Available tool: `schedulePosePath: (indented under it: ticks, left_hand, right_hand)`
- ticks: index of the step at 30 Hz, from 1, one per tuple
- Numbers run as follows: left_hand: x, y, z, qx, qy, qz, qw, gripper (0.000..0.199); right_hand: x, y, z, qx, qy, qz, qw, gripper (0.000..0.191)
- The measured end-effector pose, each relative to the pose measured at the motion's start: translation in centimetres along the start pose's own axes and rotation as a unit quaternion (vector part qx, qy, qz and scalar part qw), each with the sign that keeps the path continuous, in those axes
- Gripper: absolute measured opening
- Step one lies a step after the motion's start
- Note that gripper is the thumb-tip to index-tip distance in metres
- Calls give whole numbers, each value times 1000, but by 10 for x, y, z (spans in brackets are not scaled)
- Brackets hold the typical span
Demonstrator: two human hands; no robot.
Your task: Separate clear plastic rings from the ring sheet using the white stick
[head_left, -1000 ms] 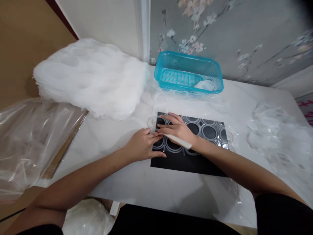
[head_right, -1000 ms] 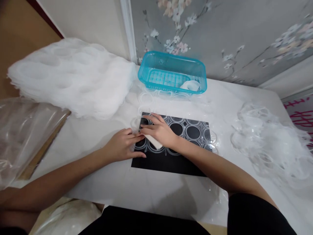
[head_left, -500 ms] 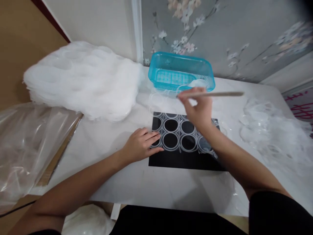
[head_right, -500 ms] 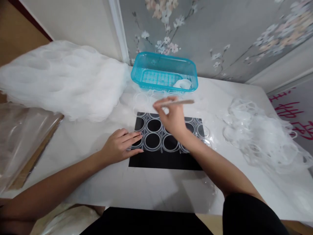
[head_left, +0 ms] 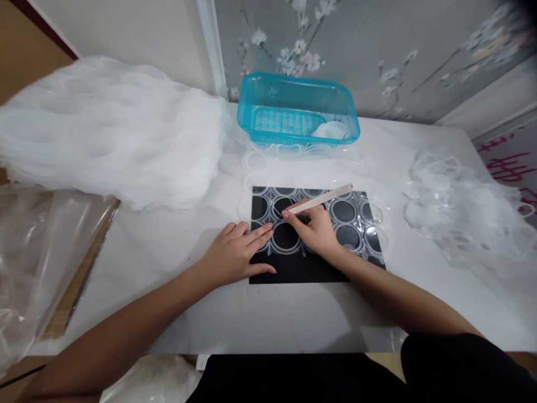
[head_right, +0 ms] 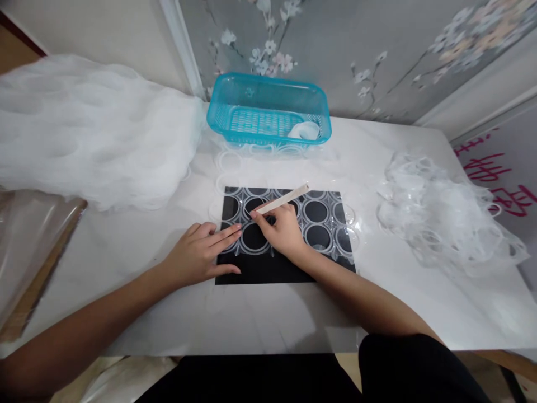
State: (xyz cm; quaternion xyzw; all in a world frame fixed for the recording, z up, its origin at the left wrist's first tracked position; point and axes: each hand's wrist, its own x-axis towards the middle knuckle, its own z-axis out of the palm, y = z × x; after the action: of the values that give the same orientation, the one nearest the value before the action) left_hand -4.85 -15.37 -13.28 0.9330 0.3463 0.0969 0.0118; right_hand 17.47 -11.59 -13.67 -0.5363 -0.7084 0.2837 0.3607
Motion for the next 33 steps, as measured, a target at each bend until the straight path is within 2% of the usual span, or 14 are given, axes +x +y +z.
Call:
schedulePosePath:
  ticks: [4,12,17,19,22,25,27,30,33]
  left_hand:
    - [0,0,0,-5,-17,6,1000,69]
    - [0,-1,0,-8,-14,9,1000,67]
    - [1,-2,1,-12,-17,9,1000,64]
    - [2,-2,1,-15,-19,11,1000,64]
    - [3,-2,1,-16,-21,15,1000,66]
    - [3,0,0,-21,-22,15,999,67]
    - [3,1,0,-25,-23,17,999,68]
    - [2,3,-1,-33,-18,18,999,71]
    - [1,3,-1,-44,-13,12,999,72]
  right_hand:
    - [-1,-1,0,-3,-1,-17,1000,16]
    - [-2,1,1,-18,6,-8,1000,16]
    - [-4,0,1,-84,3,-54,995,16]
    - [-8,0,2,-164,8,-94,982,15]
    - [-19,-2,5,-287,5,-160,944,12]
    - [-25,-5,11,-350,8,-203,914,11]
    - [-19,-3,12,-369,13,-214,904,12]
    - [8,5,-5,-375,52,-193,905,17]
    - [40,14,-44,-337,177,-124,916,21]
